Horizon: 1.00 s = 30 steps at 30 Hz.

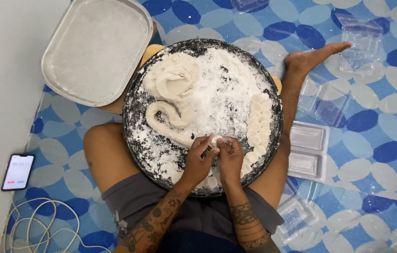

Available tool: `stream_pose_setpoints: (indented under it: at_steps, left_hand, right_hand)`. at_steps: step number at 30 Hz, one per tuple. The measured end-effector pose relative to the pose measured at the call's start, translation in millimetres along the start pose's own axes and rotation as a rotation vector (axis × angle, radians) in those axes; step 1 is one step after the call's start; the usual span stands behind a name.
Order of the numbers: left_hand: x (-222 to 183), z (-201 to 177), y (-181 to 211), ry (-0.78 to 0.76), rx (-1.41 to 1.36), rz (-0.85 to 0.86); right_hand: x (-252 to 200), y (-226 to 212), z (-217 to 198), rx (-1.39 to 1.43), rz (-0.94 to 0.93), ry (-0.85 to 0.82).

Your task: A person sitting on the floor pinches off small pieces of dough from a larger mass and places them on a flour-covered tray.

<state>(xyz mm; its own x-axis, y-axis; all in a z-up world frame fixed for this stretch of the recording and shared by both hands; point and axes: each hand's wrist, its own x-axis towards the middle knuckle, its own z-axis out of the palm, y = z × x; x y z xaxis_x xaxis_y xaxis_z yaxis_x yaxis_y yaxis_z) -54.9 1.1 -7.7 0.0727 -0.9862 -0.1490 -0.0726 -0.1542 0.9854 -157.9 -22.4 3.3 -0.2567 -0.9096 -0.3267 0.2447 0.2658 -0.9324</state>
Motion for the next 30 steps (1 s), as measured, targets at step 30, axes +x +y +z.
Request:
stream_pose_setpoints:
  at_steps: [30]
  left_hand:
    - [12.2, -38.0, -0.3, 0.036, 0.117, -0.045]
  right_hand:
    - [-18.7, -12.7, 18.7, -0.185, 0.144, -0.189]
